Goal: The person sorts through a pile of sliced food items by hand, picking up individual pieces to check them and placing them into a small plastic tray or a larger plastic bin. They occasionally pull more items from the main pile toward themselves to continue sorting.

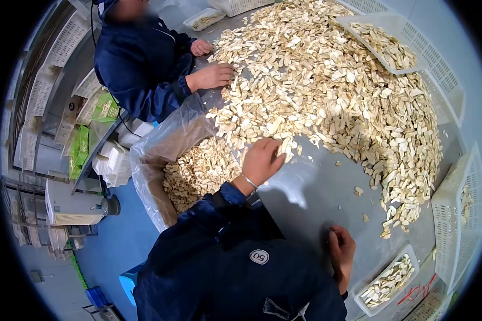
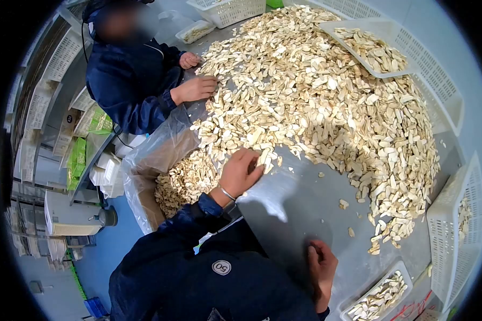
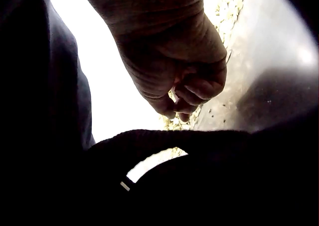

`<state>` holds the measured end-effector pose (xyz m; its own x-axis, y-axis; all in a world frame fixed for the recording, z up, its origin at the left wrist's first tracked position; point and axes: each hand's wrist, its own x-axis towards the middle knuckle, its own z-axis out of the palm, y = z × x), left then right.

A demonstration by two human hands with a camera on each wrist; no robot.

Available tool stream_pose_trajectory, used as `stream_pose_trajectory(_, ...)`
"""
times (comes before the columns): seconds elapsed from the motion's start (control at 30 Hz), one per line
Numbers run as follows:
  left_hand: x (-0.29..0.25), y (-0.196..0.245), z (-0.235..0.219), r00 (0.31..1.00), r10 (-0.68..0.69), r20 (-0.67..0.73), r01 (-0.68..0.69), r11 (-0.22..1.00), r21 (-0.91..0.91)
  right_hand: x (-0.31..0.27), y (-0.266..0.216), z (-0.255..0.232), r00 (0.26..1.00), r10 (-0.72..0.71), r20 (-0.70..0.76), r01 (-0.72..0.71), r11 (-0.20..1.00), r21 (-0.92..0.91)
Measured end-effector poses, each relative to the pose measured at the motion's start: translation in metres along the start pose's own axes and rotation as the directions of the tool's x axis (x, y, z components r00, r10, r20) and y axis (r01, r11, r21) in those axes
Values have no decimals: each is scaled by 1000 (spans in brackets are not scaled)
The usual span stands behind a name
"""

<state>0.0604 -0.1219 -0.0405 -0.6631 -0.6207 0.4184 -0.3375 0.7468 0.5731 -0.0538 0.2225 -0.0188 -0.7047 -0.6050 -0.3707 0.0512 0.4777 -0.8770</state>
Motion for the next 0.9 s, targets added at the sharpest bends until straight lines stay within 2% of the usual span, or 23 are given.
stream_pose_trajectory(0.1, 5, 14, 9, 997, 72, -9, -71, 992, 105, 0, 1, 0, 1000, 5, -5, -5, 1000, -21)
stream_pose_trajectory(0.2, 9, 12, 18, 988, 152, 38, -156, 971, 179, -1, -7, 1, 999, 40, 2, -40, 999, 10)
stream_pose_trajectory(0.37, 9, 11, 19, 996, 13, 83, -32, 973, 230, 5, -1, 2, 996, 14, 85, -14, 1000, 3)
stream_pose_trajectory(0.47, 6, 10, 11, 995, -22, 102, -5, 965, 261, 14, -8, 17, 984, -27, 177, -20, 965, 263)
stream_pose_trajectory(0.57, 2, 5, 6, 994, -41, 106, 11, 964, 266, 32, -16, 27, 926, 96, 366, -237, 902, 362)
stream_pose_trajectory(0.67, 1, 10, 2, 981, -90, 172, 91, 996, 4, 52, -25, 44, 870, 33, 491, -361, 722, 590)
stream_pose_trajectory(0.7, 0, 19, -4, 958, -112, 262, 156, 975, -155, 55, -40, 52, 884, 77, 461, -386, 677, 627)
stream_pose_trajectory(0.77, 5, 41, -19, 914, 12, 404, 154, 914, -376, 56, -66, 67, 895, 175, 410, -430, 581, 691)
stream_pose_trajectory(0.8, 6, 47, -24, 885, 83, 458, 167, 862, -478, 59, -66, 69, 892, 169, 419, -435, 574, 694)
stream_pose_trajectory(0.83, 7, 45, -21, 911, 122, 394, 65, 901, -428, 62, -65, 72, 890, 162, 427, -437, 567, 698)
stream_pose_trajectory(0.9, 17, 26, -6, 976, 165, 140, -142, 977, -156, 69, -50, 76, 882, 121, 455, -439, 560, 702)
